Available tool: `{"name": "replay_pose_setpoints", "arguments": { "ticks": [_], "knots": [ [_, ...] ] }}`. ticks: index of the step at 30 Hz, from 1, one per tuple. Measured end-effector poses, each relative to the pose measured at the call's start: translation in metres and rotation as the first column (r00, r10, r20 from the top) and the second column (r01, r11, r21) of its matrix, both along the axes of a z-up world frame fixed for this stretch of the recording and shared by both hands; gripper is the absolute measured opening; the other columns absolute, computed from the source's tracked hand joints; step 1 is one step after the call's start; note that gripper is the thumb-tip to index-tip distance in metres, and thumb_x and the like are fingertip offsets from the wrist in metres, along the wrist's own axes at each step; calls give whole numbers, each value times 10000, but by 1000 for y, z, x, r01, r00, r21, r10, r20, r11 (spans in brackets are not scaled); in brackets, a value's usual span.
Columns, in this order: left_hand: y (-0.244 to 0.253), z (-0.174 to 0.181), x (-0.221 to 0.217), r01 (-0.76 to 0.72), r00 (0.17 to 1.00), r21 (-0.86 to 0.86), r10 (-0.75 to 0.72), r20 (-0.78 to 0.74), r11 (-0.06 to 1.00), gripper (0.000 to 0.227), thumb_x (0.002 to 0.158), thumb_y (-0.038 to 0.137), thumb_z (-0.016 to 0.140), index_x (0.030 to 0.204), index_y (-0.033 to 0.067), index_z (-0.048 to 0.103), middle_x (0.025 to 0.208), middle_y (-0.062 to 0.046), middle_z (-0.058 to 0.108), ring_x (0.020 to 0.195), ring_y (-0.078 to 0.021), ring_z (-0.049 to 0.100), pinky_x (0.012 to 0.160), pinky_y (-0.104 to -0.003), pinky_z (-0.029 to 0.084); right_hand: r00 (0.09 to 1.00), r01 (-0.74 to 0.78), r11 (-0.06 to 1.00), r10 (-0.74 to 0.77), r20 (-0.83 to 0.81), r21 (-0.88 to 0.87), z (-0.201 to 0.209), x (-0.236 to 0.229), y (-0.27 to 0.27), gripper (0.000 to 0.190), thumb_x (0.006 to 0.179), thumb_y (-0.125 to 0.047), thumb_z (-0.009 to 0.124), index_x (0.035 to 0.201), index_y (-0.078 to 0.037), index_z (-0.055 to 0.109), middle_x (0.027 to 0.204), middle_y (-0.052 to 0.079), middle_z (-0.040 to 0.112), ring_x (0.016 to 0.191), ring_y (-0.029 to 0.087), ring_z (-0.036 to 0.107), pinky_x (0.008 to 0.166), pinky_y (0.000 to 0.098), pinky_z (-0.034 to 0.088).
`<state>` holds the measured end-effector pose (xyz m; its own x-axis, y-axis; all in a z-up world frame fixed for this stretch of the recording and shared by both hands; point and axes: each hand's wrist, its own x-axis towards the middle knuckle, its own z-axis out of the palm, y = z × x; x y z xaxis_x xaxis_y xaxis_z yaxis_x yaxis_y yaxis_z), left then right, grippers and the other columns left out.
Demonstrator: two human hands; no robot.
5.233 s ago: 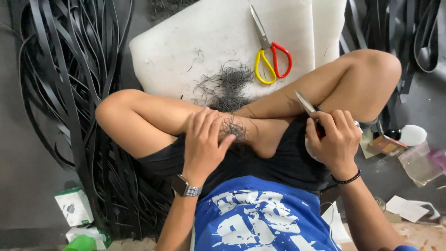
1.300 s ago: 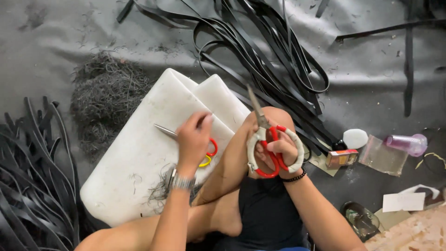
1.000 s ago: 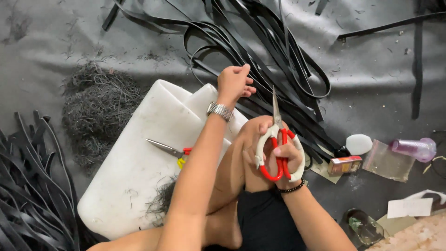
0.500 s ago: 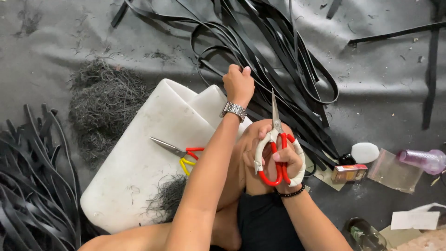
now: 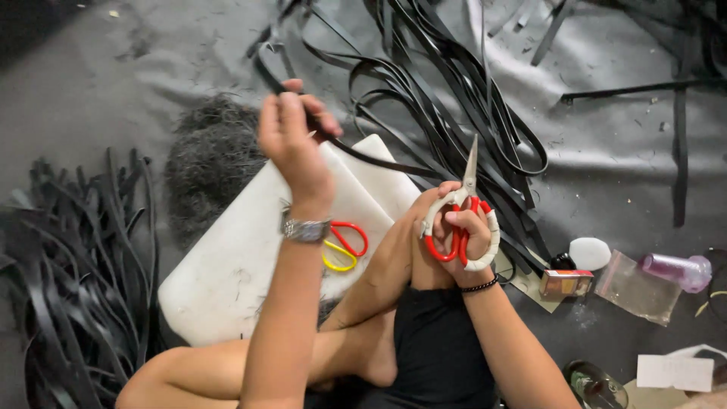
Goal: Trimming the edges of long black material strips using scissors to remove excess fibers and ensure a clean edge.
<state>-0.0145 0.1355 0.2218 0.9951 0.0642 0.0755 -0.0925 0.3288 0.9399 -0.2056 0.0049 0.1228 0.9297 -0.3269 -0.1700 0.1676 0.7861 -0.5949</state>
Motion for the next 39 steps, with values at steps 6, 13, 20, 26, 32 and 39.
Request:
{"name": "replay_pose_setpoints", "arguments": {
  "ticks": [6,13,20,26,32,39],
  "knots": [
    [102,79,-51,59,996,-138,-68,-57,989,268,1076,192,467,1204,-7,594,751,-79,537,443,-120,425,416,-252,392,1000,25,985,-25,2,-171,-1,-2,6,395,841,-91,522,1219,8,467,504,97,382,368,166,386,336,242,365],
    [187,73,-154,101,903,-213,-179,-390,972,281,1057,149,468,1213,-36,610,715,-45,496,372,-44,324,337,-192,286,993,-112,748,72,-88,-654,43,-33,19,378,858,-15,494,1233,11,454,499,124,444,391,275,518,408,356,455],
    [218,26,-248,93,729,-404,-338,-595,910,240,1044,123,519,1162,-59,622,713,-127,523,338,-66,347,287,-212,323,598,-801,-382,-547,-586,-461,105,-113,20,438,865,-587,623,1255,-389,615,699,127,726,803,391,756,771,471,580],
    [213,13,-290,127,695,-382,-357,-624,915,318,1007,163,545,1221,-60,619,688,-92,592,366,-74,362,325,-212,284,443,-895,-317,-544,-712,-315,126,-128,55,500,862,-576,594,1279,-301,574,883,229,768,927,454,727,749,520,535],
    [203,23,-322,317,731,-191,-368,-575,929,293,1008,180,507,1132,-49,640,676,-141,632,338,-133,451,362,-239,376,711,-700,-431,-500,-494,-570,115,-133,54,356,958,-484,625,1194,-236,723,708,-13,747,762,276,736,629,443,505],
    [218,34,-347,576,635,-232,-608,-477,784,163,954,94,533,962,-47,616,716,-184,715,522,-210,641,557,-304,528,707,-689,279,54,-705,-669,120,-59,126,343,1033,-297,530,1116,-34,733,694,95,693,599,137,592,603,261,501]
  ]
}}
